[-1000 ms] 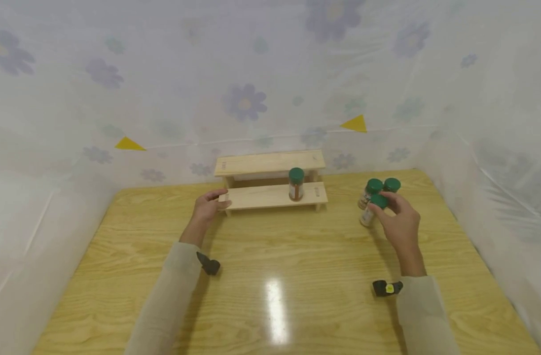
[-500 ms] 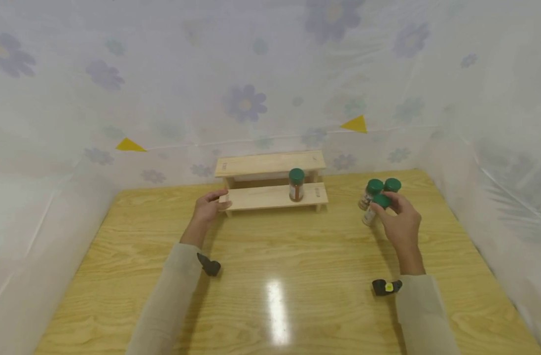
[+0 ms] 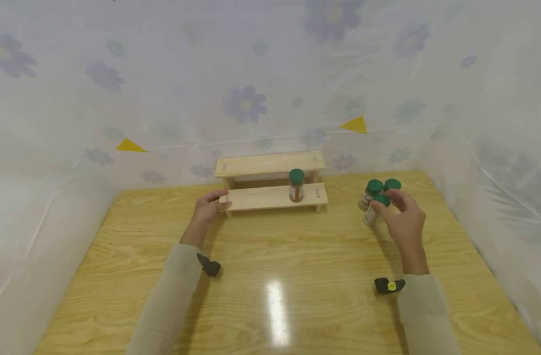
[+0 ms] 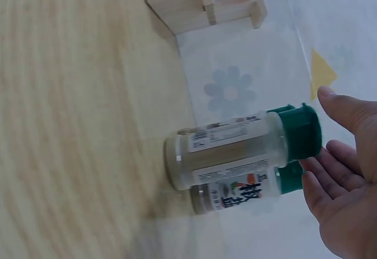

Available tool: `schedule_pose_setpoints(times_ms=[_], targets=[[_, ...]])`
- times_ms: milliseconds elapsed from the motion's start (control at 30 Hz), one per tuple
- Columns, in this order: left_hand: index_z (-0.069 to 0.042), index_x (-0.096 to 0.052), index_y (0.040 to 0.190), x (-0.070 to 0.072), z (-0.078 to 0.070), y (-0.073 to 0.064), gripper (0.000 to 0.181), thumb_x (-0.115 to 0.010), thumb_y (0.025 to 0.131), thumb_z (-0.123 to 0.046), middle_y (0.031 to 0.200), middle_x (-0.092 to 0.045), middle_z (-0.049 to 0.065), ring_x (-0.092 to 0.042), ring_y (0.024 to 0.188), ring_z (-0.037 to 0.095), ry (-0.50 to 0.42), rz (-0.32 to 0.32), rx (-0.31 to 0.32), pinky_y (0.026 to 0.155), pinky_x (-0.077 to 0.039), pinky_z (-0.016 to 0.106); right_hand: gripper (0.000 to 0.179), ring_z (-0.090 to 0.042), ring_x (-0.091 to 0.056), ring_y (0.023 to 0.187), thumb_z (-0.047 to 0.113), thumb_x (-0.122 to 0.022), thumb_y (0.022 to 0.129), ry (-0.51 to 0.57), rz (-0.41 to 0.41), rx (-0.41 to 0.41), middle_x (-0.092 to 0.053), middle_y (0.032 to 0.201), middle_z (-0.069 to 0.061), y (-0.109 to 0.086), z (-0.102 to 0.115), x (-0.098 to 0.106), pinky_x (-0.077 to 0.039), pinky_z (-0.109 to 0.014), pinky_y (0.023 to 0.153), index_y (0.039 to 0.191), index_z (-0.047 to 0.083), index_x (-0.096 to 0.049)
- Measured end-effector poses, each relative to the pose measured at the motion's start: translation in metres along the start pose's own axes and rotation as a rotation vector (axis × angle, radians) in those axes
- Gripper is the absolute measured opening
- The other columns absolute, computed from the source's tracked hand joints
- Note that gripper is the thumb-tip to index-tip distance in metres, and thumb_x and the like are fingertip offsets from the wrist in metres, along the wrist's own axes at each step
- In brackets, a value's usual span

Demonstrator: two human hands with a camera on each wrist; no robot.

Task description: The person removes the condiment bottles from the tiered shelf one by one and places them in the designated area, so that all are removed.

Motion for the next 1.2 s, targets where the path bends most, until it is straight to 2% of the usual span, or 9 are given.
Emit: schedule_pose_setpoints(times_ms=[200, 300, 433, 633, 833, 900, 1067, 1133, 1200], targets=[[-0.008, -0.065, 0.119, 0.001, 0.001, 0.001, 0.04, -0.072, 0.08, 0.002, 0.145, -0.045, 0.007, -0.039, 0.135, 0.026, -0.011, 0.004, -0.001, 0.102, -0.047, 0.037, 0.046, 0.01, -0.055, 0.099, 0.015, -0.074, 0.083, 0.046, -0.044, -0.011, -0.058, 0.103, 0.021, 0.006, 0.017, 0.007, -0.043, -0.004, 0.09, 0.124, 0.003, -0.059], [-0.008, -0.065, 0.119, 0.002, 0.001, 0.002, 0.04, -0.072, 0.08, 0.002, 0.146, -0.043, 0.007, -0.038, 0.137, 0.026, -0.026, 0.002, -0.002, 0.102, -0.047, 0.037, 0.044, 0.008, -0.057, 0.099, 0.01, -0.074, 0.082, 0.083, -0.076, 0.033, -0.059, 0.103, 0.021, 0.012, 0.027, 0.005, -0.044, -0.006, 0.091, 0.123, 0.001, -0.059], [-0.007, -0.065, 0.12, 0.002, 0.0, 0.003, 0.041, -0.071, 0.081, 0.003, 0.147, -0.043, 0.007, -0.036, 0.138, 0.026, -0.034, 0.007, -0.008, 0.102, -0.047, 0.038, 0.041, 0.004, -0.059, 0.098, 0.004, -0.074, 0.081, 0.15, -0.09, 0.105, -0.06, 0.102, 0.022, 0.018, 0.043, -0.003, -0.046, -0.008, 0.09, 0.119, 0.0, -0.061], [-0.007, -0.065, 0.12, 0.001, 0.001, 0.003, 0.041, -0.071, 0.081, 0.003, 0.145, -0.044, 0.007, -0.04, 0.135, 0.027, -0.024, 0.013, -0.001, 0.102, -0.047, 0.038, 0.04, 0.004, -0.059, 0.099, 0.005, -0.073, 0.082, 0.194, -0.078, 0.134, -0.06, 0.1, 0.022, 0.023, 0.062, -0.023, -0.046, -0.01, 0.091, 0.119, -0.003, -0.06], [-0.006, -0.063, 0.122, 0.001, 0.001, 0.003, 0.043, -0.072, 0.081, 0.002, 0.147, -0.042, 0.008, -0.035, 0.138, 0.027, -0.033, 0.018, 0.004, 0.105, -0.045, 0.039, 0.041, 0.002, -0.058, 0.103, 0.007, -0.072, 0.083, 0.254, 0.015, 0.132, -0.061, 0.105, 0.016, 0.02, 0.083, -0.052, -0.046, -0.018, 0.097, 0.121, 0.0, -0.059], [-0.006, -0.063, 0.122, 0.002, 0.001, 0.002, 0.043, -0.072, 0.081, 0.002, 0.147, -0.042, 0.007, -0.033, 0.139, 0.027, -0.031, 0.019, 0.006, 0.106, -0.044, 0.039, 0.041, -0.002, -0.058, 0.105, 0.007, -0.072, 0.083, 0.234, 0.053, 0.139, -0.063, 0.109, 0.006, 0.014, 0.097, -0.063, -0.047, -0.026, 0.101, 0.121, -0.002, -0.059], [-0.006, -0.064, 0.121, 0.001, 0.001, 0.001, 0.042, -0.072, 0.081, 0.002, 0.146, -0.043, 0.008, -0.034, 0.138, 0.027, -0.031, 0.022, 0.001, 0.105, -0.045, 0.039, 0.045, -0.015, -0.059, 0.111, 0.014, -0.072, 0.085, 0.209, 0.136, 0.165, -0.06, 0.121, -0.017, 0.009, 0.104, -0.095, -0.045, -0.037, 0.104, 0.123, -0.003, -0.056], [-0.006, -0.064, 0.12, 0.0, 0.001, 0.001, 0.041, -0.072, 0.081, 0.002, 0.146, -0.043, 0.008, -0.036, 0.137, 0.027, -0.033, 0.022, -0.002, 0.104, -0.046, 0.039, 0.046, -0.02, -0.058, 0.114, 0.016, -0.072, 0.085, 0.221, 0.171, 0.174, -0.059, 0.124, -0.019, 0.011, 0.1, -0.107, -0.044, -0.037, 0.105, 0.125, -0.001, -0.056], [-0.006, -0.064, 0.121, -0.001, 0.001, 0.001, 0.041, -0.072, 0.081, 0.002, 0.146, -0.043, 0.008, -0.036, 0.138, 0.027, -0.032, 0.023, -0.004, 0.103, -0.046, 0.039, 0.047, -0.027, -0.057, 0.116, 0.013, -0.072, 0.085, 0.225, 0.208, 0.186, -0.058, 0.124, -0.021, 0.008, 0.107, -0.113, -0.044, -0.04, 0.105, 0.125, -0.004, -0.055]])
Point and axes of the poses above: each hand's wrist, its own y-axis towards the middle knuckle, its own x-axis out of the back of the hand, z = x × y, the point moved 4 cm from there along y, towards the middle knuckle
